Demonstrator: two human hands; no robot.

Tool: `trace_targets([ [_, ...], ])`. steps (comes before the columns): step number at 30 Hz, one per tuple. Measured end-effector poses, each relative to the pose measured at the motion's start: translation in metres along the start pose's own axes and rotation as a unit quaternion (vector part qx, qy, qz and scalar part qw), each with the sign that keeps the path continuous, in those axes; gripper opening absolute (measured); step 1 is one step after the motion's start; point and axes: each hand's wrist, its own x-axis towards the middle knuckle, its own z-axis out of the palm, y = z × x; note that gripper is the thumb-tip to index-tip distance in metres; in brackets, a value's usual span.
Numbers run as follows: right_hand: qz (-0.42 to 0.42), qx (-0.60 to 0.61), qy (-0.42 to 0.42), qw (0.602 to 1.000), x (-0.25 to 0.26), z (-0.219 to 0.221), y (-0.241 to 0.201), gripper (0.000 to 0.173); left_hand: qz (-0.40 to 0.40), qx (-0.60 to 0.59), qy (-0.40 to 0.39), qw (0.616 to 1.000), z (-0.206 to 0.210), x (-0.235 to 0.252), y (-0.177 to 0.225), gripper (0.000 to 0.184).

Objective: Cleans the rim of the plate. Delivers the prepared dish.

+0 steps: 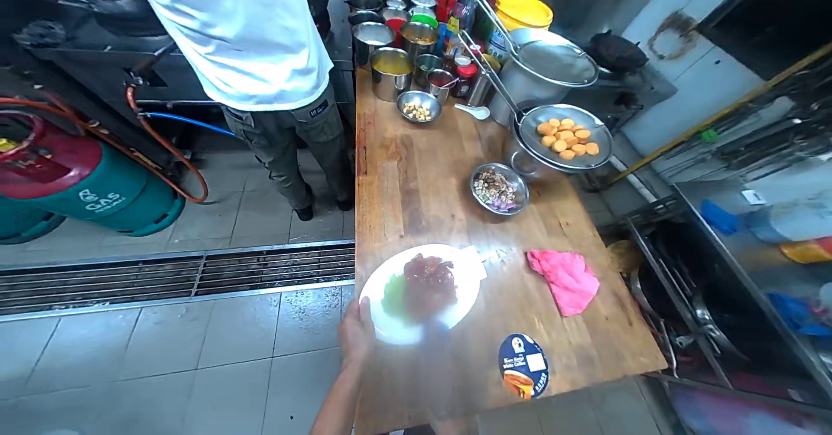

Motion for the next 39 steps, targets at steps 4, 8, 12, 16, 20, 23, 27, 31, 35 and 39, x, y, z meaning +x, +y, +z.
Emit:
trace_targets([
  [4, -0.022, 0.002, 0.032, 0.999, -0.006, 0.029, 0.001, 0.064, -0.005, -0.013, 0.011, 1.000, 0.006, -0.001, -0.006, 0.041],
  [8, -0.039, 0.000, 0.051, 0.998, -0.021, 0.038, -0.018, 0.064, -0.022, -0.035, 0.030, 0.999, 0.016, -0.015, -0.006, 0.043],
  [12, -0.016, 0.011, 0.062, 0.998, -0.014, 0.028, -0.004, 0.061, -0.042, -0.098, 0.031, 0.994, 0.028, -0.028, -0.008, 0.044],
  [16, -0.006, -0.019, 0.072, 0.997, -0.006, 0.025, 0.007, 0.060, -0.060, -0.122, 0.033, 0.990, 0.038, -0.036, -0.013, 0.044],
  [20, 0.000, 0.011, 0.000, 1.000, -0.021, 0.025, -0.014, 0.053, -0.059, -0.050, 0.020, 0.997, 0.043, -0.049, -0.017, 0.052],
  [23, 0.027, 0.029, -0.028, 0.999, -0.024, -0.002, -0.006, 0.058, -0.081, -0.046, -0.041, 0.995, 0.025, -0.047, -0.011, 0.058],
  [27, 0.040, 0.010, -0.035, 0.999, -0.021, -0.015, 0.001, 0.057, -0.021, 0.037, -0.097, 0.994, 0.001, -0.024, -0.006, 0.052],
  [31, -0.006, -0.031, 0.084, 0.996, -0.027, 0.027, 0.002, 0.059, -0.050, -0.018, -0.115, 0.992, 0.008, -0.033, -0.010, 0.046],
  [35, 0.009, -0.033, 0.100, 0.994, -0.032, 0.019, 0.023, 0.060, -0.130, -0.049, -0.190, 0.972, 0.007, -0.083, 0.017, 0.050],
  [39, 0.011, -0.073, 0.110, 0.991, -0.022, 0.004, 0.074, 0.060, -0.151, 0.019, -0.375, 0.914, 0.021, -0.067, -0.012, 0.053],
])
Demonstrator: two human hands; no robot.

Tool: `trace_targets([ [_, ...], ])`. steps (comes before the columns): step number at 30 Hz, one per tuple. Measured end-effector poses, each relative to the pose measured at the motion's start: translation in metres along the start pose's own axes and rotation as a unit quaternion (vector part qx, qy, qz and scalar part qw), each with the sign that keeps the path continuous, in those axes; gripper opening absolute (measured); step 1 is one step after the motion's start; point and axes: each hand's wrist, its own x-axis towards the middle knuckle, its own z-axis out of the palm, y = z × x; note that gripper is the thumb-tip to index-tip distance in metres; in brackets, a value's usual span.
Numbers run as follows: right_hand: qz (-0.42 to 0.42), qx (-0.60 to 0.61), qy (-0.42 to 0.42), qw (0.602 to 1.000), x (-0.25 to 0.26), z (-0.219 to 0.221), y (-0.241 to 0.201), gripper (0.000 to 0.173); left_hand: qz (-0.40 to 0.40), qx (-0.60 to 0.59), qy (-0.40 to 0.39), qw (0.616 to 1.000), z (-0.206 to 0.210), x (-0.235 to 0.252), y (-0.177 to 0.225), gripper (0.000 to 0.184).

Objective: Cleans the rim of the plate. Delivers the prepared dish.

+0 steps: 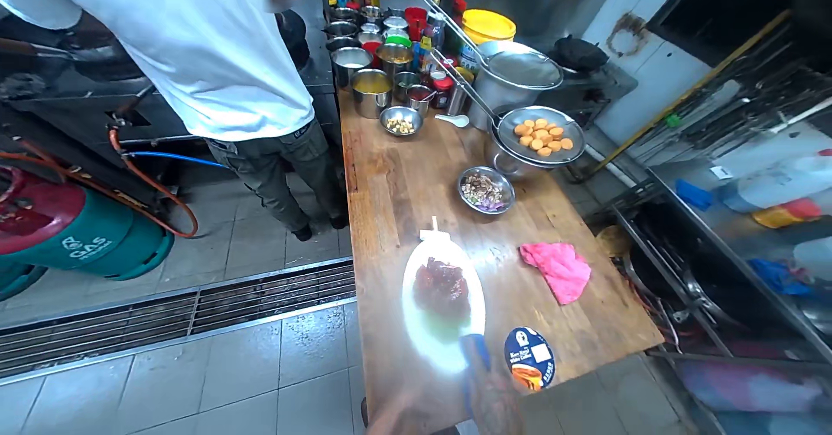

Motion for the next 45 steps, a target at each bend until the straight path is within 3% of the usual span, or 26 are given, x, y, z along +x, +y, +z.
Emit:
trace_targets([
  [6, 0.036, 0.047, -0.020, 0.998, -0.021, 0.007, -0.022, 0.058, -0.008, 0.002, -0.060, 0.998, 0.016, 0.013, -0.003, 0.053],
  [9, 0.037, 0.052, -0.005, 0.998, -0.024, 0.007, -0.026, 0.056, -0.017, 0.075, -0.073, 0.994, -0.013, 0.008, 0.010, 0.054],
  [14, 0.061, 0.058, 0.040, 0.996, -0.025, 0.010, -0.027, 0.052, 0.117, 0.091, 0.105, 0.983, -0.091, 0.031, 0.108, 0.055],
  [17, 0.077, 0.052, 0.052, 0.994, -0.024, 0.015, -0.032, 0.050, 0.174, 0.114, 0.079, 0.975, -0.095, 0.065, 0.161, 0.051],
  [22, 0.071, 0.041, 0.106, 0.991, -0.017, 0.023, -0.021, 0.046, 0.162, 0.163, 0.027, 0.973, -0.095, 0.101, 0.195, 0.041],
  [26, 0.066, 0.040, 0.113, 0.991, -0.017, 0.024, -0.014, 0.054, 0.144, 0.197, 0.016, 0.970, -0.097, 0.104, 0.198, 0.038],
  [31, 0.287, 0.023, 0.008, 0.958, -0.020, 0.024, -0.080, 0.055, 0.155, 0.208, 0.054, 0.964, -0.095, 0.100, 0.185, 0.034],
  [33, 0.337, 0.026, 0.000, 0.941, -0.021, 0.024, -0.105, 0.059, 0.157, 0.217, 0.081, 0.960, -0.096, 0.097, 0.177, 0.033],
  [40, 0.378, -0.003, 0.015, 0.926, -0.026, 0.035, -0.139, 0.056, 0.156, 0.259, 0.166, 0.939, -0.097, 0.083, 0.155, 0.031],
  [45, 0.386, 0.055, -0.015, 0.921, -0.020, 0.030, -0.162, 0.057, 0.152, 0.259, 0.210, 0.930, -0.090, 0.072, 0.137, 0.032],
])
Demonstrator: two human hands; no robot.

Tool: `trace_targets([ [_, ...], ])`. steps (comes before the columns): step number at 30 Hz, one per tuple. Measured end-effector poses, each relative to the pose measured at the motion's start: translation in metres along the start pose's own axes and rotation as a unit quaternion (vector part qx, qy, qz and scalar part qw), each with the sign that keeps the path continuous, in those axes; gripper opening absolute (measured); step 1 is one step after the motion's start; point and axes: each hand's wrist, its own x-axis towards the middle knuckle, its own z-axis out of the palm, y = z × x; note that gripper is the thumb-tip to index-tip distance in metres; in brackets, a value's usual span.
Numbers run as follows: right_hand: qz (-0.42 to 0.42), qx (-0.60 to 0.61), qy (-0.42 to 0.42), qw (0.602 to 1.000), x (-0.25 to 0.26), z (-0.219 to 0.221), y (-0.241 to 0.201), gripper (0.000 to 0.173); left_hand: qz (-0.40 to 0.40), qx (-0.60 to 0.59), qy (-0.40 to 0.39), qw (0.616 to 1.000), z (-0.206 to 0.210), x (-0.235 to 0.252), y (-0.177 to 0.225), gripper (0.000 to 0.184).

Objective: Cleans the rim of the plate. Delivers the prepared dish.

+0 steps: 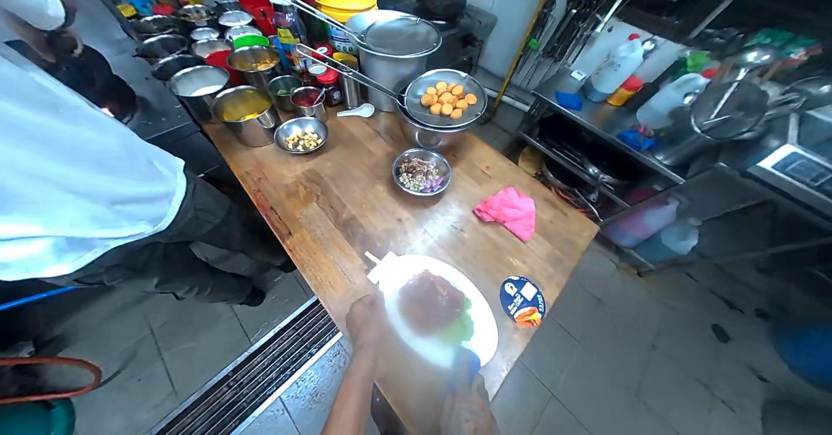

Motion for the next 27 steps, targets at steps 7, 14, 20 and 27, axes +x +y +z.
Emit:
trace_targets([
  [7, 0.007, 0.015, -0.009, 1.000, -0.007, -0.014, -0.021, 0.059, -0.044, -0.117, 0.059, 0.990, 0.022, -0.044, -0.025, 0.033],
  [14, -0.047, 0.040, 0.079, 0.995, -0.019, 0.013, -0.037, 0.057, -0.087, -0.183, 0.062, 0.977, 0.037, -0.070, -0.029, 0.036],
  [20, -0.021, 0.047, 0.071, 0.996, -0.016, 0.003, -0.017, 0.060, -0.091, -0.239, 0.029, 0.966, 0.034, -0.079, -0.036, 0.037],
  [27, -0.055, 0.026, 0.144, 0.988, -0.012, 0.013, -0.006, 0.057, -0.111, -0.290, 0.001, 0.951, 0.039, -0.099, -0.043, 0.039],
])
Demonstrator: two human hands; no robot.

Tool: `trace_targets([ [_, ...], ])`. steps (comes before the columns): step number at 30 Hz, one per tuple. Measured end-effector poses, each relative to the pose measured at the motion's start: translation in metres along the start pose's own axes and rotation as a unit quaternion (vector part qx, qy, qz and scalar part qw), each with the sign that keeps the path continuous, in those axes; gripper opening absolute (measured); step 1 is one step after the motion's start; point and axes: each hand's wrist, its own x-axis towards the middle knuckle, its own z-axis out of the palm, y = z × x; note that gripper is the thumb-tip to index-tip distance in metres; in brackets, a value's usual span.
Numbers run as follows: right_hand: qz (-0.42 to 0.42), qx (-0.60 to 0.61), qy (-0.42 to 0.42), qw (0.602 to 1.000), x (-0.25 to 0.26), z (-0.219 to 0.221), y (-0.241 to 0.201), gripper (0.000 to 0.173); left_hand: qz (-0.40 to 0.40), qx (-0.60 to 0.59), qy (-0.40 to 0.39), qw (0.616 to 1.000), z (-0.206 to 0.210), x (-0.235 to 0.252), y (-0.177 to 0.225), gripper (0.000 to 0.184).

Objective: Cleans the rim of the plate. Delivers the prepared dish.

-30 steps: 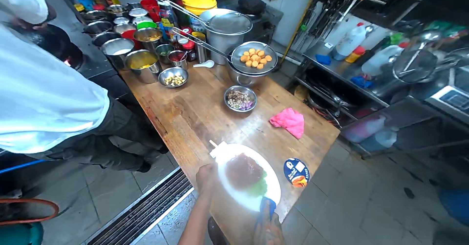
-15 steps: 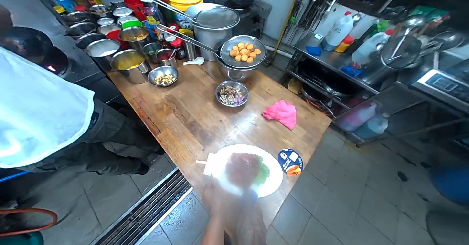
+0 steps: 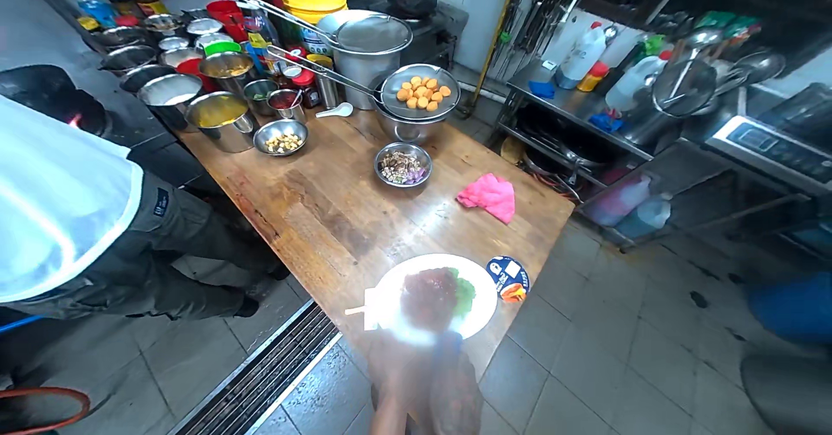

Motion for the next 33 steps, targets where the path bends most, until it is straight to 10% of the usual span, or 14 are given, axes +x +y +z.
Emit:
trace_targets([
  [10, 0.016, 0.044, -0.039, 0.998, -0.016, 0.003, -0.025, 0.056, -0.017, 0.027, -0.023, 0.999, -0.005, -0.007, -0.008, 0.039],
  [13, -0.028, 0.033, 0.110, 0.993, -0.019, 0.046, -0.025, 0.044, -0.009, 0.054, -0.022, 0.998, -0.006, -0.003, -0.014, 0.040],
  [15, 0.005, 0.092, -0.137, 0.986, -0.009, -0.007, -0.041, 0.049, 0.003, 0.064, -0.028, 0.998, -0.011, -0.003, -0.014, 0.035],
  [23, -0.001, 0.126, -0.051, 0.991, -0.020, -0.001, -0.025, 0.056, -0.018, 0.120, -0.143, 0.982, -0.043, -0.002, -0.005, 0.041],
  [29, -0.007, 0.088, -0.040, 0.995, -0.022, 0.002, -0.035, 0.063, 0.302, 0.406, -0.031, 0.862, -0.081, 0.011, 0.070, 0.052],
  [33, -0.011, 0.068, -0.049, 0.996, -0.020, 0.005, -0.044, 0.063, 0.266, 0.532, -0.184, 0.782, -0.032, 0.061, 0.127, 0.052],
])
